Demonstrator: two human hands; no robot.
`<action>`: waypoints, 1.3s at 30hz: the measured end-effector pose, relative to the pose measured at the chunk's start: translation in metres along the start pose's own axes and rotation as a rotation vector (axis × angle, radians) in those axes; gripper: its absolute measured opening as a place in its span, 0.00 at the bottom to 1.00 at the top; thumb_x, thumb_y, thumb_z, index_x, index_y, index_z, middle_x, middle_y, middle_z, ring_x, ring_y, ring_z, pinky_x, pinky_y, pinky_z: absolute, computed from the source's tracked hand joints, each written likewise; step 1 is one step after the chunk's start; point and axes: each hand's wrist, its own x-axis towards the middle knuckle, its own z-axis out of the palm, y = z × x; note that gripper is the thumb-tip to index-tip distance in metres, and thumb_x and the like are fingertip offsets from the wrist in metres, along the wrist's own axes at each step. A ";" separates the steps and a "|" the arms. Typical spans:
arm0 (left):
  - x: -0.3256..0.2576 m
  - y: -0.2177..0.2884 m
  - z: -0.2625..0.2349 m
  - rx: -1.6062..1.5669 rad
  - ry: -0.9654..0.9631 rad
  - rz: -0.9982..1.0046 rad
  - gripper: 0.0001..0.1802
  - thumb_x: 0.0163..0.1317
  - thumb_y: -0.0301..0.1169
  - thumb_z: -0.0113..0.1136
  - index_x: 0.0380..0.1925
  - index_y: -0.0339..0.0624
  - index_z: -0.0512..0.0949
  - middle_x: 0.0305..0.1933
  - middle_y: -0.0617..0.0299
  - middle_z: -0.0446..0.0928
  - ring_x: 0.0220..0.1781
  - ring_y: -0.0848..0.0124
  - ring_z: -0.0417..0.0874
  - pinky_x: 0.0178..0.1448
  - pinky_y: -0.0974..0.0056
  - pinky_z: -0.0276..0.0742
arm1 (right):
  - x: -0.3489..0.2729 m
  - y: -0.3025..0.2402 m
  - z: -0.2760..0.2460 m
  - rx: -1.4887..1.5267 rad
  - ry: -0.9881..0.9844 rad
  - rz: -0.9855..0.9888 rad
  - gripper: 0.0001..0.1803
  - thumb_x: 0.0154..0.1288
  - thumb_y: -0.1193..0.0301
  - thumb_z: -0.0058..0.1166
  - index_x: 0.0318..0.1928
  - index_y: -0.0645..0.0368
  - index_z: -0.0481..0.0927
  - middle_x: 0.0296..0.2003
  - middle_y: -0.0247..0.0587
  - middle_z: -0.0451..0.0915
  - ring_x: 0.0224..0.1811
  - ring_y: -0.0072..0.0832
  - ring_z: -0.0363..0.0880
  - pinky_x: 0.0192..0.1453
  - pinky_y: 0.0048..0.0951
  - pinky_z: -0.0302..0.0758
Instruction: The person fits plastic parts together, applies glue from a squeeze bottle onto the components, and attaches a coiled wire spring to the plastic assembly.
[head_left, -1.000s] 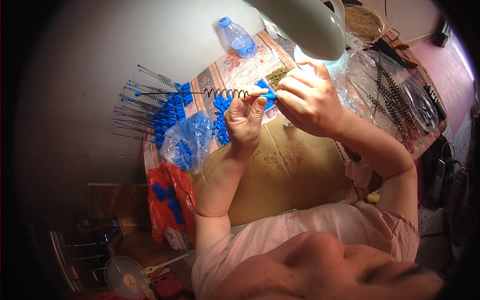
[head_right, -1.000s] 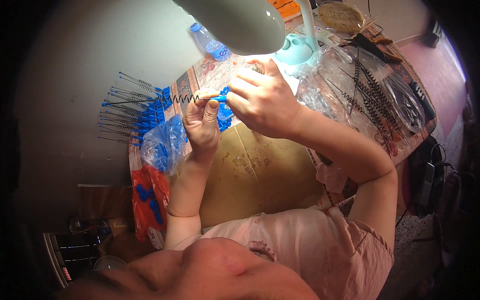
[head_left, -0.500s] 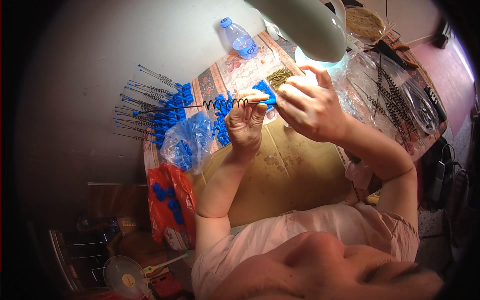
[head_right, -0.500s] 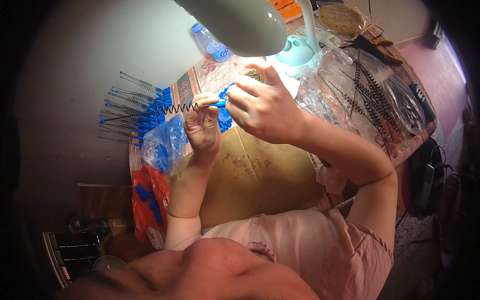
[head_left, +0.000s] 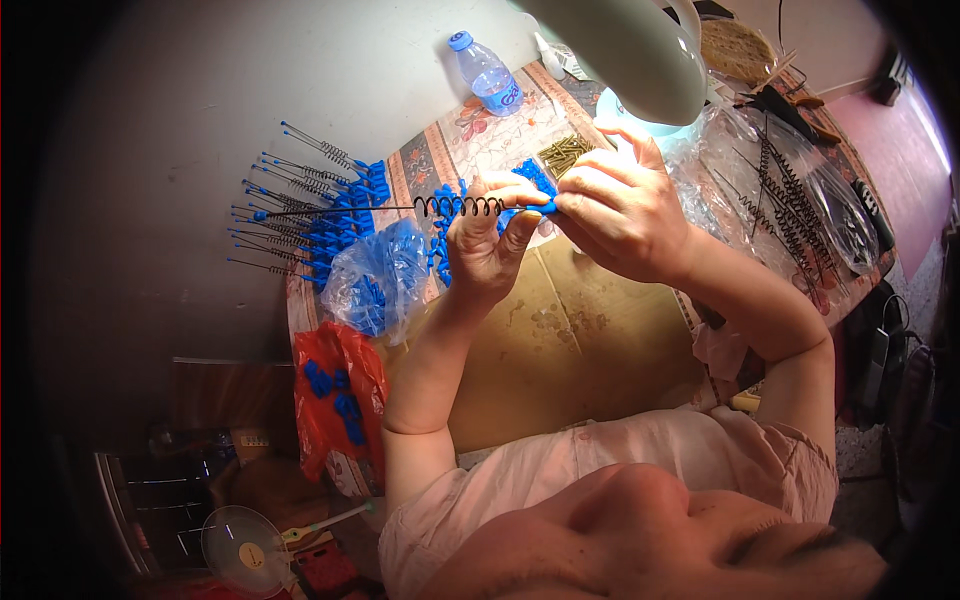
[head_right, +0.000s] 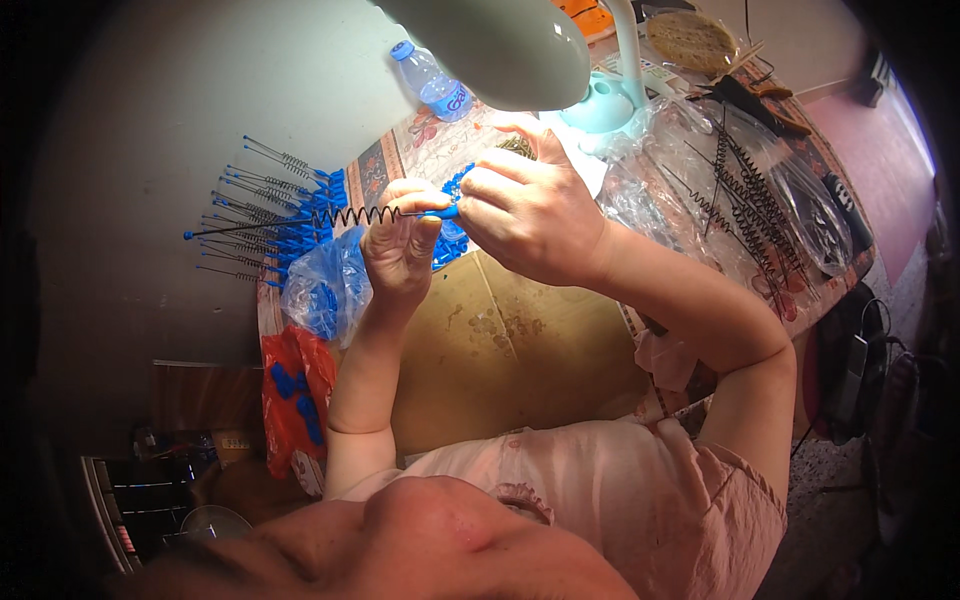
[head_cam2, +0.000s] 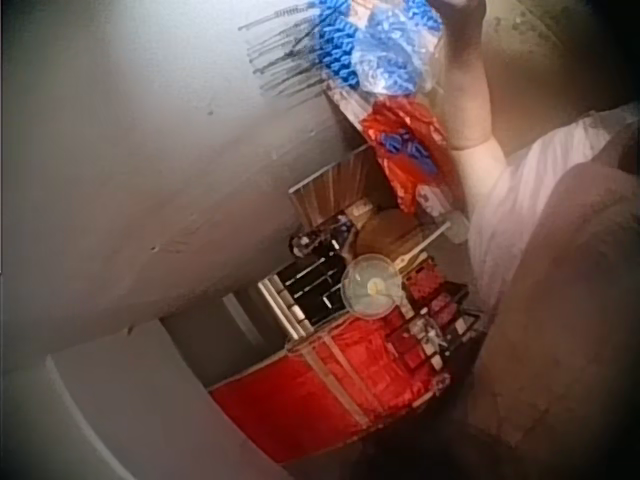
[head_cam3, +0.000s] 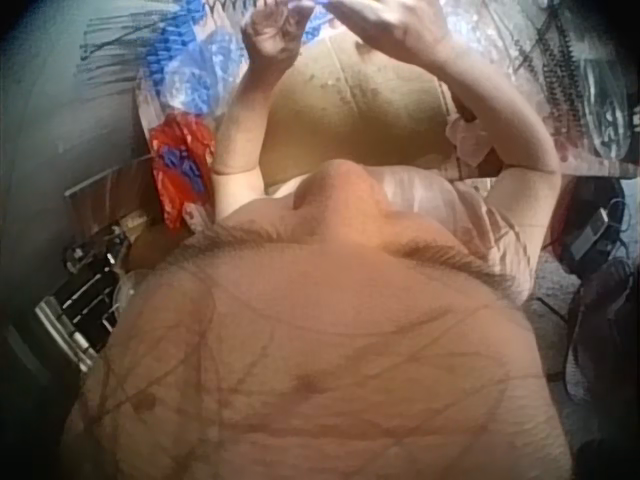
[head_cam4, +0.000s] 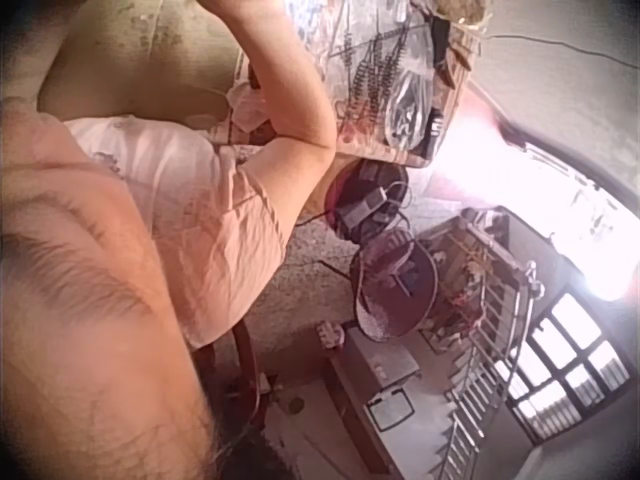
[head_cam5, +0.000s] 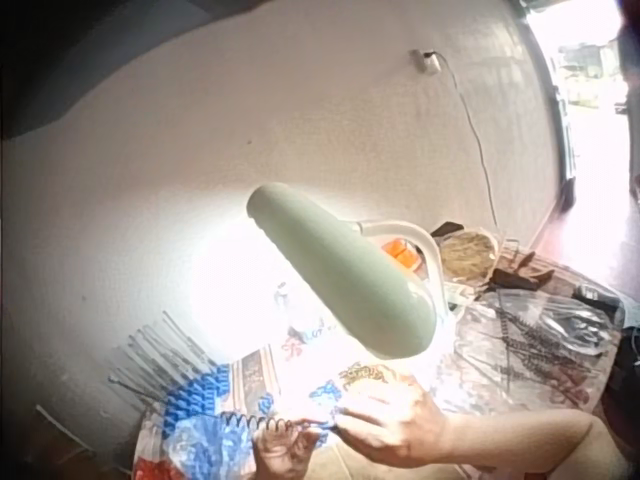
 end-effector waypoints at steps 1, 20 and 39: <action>0.000 0.000 -0.001 -0.003 -0.008 0.003 0.12 0.69 0.36 0.62 0.41 0.38 0.81 0.41 0.56 0.79 0.46 0.65 0.80 0.52 0.62 0.77 | 0.000 0.000 0.000 0.023 -0.001 0.012 0.08 0.54 0.71 0.62 0.24 0.53 0.74 0.28 0.30 0.75 0.37 0.27 0.79 0.65 0.50 0.66; 0.001 0.001 0.001 -0.478 0.030 -0.422 0.08 0.70 0.26 0.60 0.45 0.33 0.80 0.43 0.60 0.84 0.45 0.77 0.82 0.54 0.70 0.78 | -0.008 0.017 0.010 0.503 -0.168 0.323 0.07 0.55 0.71 0.68 0.29 0.57 0.81 0.26 0.39 0.79 0.32 0.38 0.78 0.43 0.38 0.71; 0.005 0.000 0.000 -0.459 0.000 -0.468 0.09 0.71 0.27 0.60 0.45 0.33 0.81 0.42 0.61 0.84 0.44 0.78 0.82 0.52 0.71 0.78 | -0.006 0.021 0.011 0.610 -0.173 0.374 0.06 0.57 0.73 0.66 0.26 0.60 0.82 0.20 0.39 0.79 0.22 0.32 0.78 0.31 0.32 0.73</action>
